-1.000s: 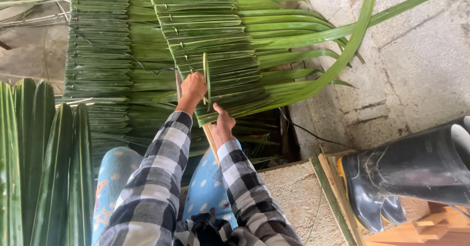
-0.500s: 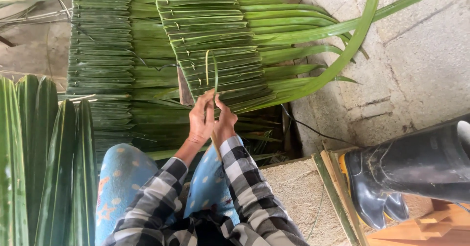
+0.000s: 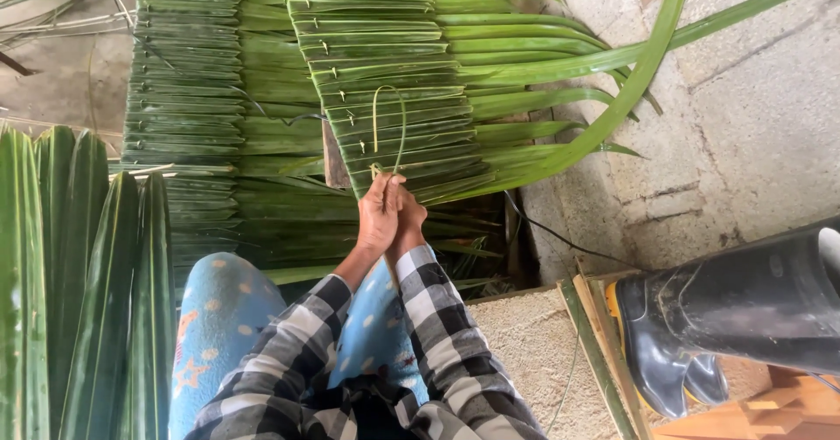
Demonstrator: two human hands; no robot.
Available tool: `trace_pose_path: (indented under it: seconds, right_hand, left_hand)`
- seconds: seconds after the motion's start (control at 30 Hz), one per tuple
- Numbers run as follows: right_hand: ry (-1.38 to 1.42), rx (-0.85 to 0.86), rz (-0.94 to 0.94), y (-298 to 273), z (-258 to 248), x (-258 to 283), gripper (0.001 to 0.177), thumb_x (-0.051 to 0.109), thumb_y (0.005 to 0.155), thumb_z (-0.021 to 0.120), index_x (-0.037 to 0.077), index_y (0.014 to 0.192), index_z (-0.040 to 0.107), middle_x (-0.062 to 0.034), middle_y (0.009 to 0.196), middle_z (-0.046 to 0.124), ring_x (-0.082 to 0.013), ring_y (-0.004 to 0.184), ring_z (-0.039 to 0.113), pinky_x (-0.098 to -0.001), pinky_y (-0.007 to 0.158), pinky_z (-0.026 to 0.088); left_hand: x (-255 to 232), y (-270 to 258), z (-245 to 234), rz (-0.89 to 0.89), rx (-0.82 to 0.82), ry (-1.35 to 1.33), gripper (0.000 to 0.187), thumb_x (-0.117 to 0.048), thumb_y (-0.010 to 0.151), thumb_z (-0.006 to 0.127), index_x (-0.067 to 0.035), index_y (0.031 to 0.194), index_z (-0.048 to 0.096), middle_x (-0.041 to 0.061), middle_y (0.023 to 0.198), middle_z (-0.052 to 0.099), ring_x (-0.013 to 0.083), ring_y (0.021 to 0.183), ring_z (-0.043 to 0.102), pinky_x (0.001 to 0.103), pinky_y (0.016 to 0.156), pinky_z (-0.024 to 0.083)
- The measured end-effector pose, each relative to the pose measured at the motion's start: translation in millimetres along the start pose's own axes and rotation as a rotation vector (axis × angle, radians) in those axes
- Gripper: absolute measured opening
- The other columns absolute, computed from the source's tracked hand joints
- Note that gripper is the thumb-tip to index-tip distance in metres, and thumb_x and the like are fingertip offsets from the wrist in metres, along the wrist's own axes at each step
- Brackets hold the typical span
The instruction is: Weaving individual palm leaves over a wooden stick to create a thatched mat or roof section
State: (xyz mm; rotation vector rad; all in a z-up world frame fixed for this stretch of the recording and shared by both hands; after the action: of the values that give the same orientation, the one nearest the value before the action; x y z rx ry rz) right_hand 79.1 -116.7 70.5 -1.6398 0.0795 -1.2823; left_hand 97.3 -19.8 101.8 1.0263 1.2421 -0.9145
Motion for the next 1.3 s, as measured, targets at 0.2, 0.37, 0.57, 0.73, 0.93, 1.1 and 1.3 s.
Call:
trace_pose_path:
  seconds: [0.2,0.37,0.57,0.73,0.93,1.1,1.3]
  right_hand:
    - [-0.047,0.037,0.003,8,0,-3,0.077,0.022,0.073,0.083,-0.016,0.133,0.053,-0.0358,0.126,0.059,-0.0416,0.110,0.065,-0.0466,0.088,0.054]
    - [-0.087,0.077,0.007,15,7,-11,0.089,0.028,0.068,0.088,-0.013,0.137,0.051,-0.0339,0.133,0.057,-0.0413,0.118,0.062,-0.0460,0.095,0.052]
    - [-0.144,0.123,0.011,27,7,-18,0.103,0.036,0.063,0.095,-0.010,0.142,0.049,-0.0317,0.140,0.054,-0.0410,0.127,0.057,-0.0454,0.103,0.050]
    - [-0.321,0.168,-0.003,28,17,-10,0.115,0.051,0.059,0.094,-0.008,0.145,0.046,-0.0311,0.146,0.050,-0.0381,0.130,0.057,-0.0414,0.106,0.049]
    - [-0.006,0.087,0.017,-32,9,0,0.105,0.016,0.064,0.091,-0.018,0.145,0.033,-0.0387,0.152,0.037,-0.0474,0.143,0.039,-0.0516,0.116,0.036]
    - [-0.051,0.058,-0.042,-3,0,6,0.105,0.014,0.061,0.095,-0.019,0.141,0.036,-0.0407,0.150,0.038,-0.0483,0.144,0.037,-0.0527,0.117,0.034]
    - [-0.057,0.062,-0.100,49,0,-25,0.103,0.016,0.054,0.099,-0.021,0.134,0.045,-0.0414,0.141,0.046,-0.0476,0.140,0.042,-0.0511,0.113,0.036]
  left_hand:
    - [-31,-28,12,-0.076,-0.041,0.041,0.017,-0.022,0.107,0.051,-0.016,0.105,0.067,0.014,0.071,0.067,0.0309,0.069,0.066,0.046,0.079,0.056]
    - [-73,-63,10,-0.117,-0.001,-0.048,0.022,-0.018,0.108,0.048,-0.009,0.097,0.064,0.008,0.056,0.062,0.0271,0.060,0.064,0.043,0.075,0.056]
    - [-113,-94,0,-0.120,-0.004,-0.075,0.024,-0.015,0.108,0.047,-0.003,0.094,0.063,0.005,0.063,0.044,0.0216,0.064,0.045,0.039,0.065,0.046]
    - [-66,-120,11,-0.222,0.042,-0.092,0.027,-0.024,0.109,0.050,-0.013,0.095,0.070,-0.005,0.056,0.042,0.0103,0.051,0.043,0.026,0.055,0.045]
    - [-98,-127,9,-0.199,0.069,-0.093,0.026,-0.020,0.109,0.049,-0.009,0.095,0.069,-0.002,0.057,0.041,0.0121,0.054,0.043,0.030,0.056,0.044]
    - [-101,-129,9,-0.194,0.068,-0.098,0.026,-0.021,0.109,0.050,-0.009,0.095,0.068,-0.002,0.057,0.042,0.0117,0.054,0.042,0.030,0.056,0.044]
    - [-102,-135,11,-0.204,0.067,-0.080,0.024,-0.021,0.108,0.051,-0.009,0.095,0.068,-0.001,0.056,0.045,0.0124,0.055,0.045,0.031,0.056,0.045]
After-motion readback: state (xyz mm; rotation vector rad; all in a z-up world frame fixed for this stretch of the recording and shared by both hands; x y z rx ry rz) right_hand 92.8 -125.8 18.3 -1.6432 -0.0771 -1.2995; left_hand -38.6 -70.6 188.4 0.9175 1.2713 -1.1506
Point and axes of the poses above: each hand's wrist, its own y-axis towards the middle knuckle, its own z-axis out of the palm, x = y × z, the point moved 8 cm from there along y, towards the middle knuckle
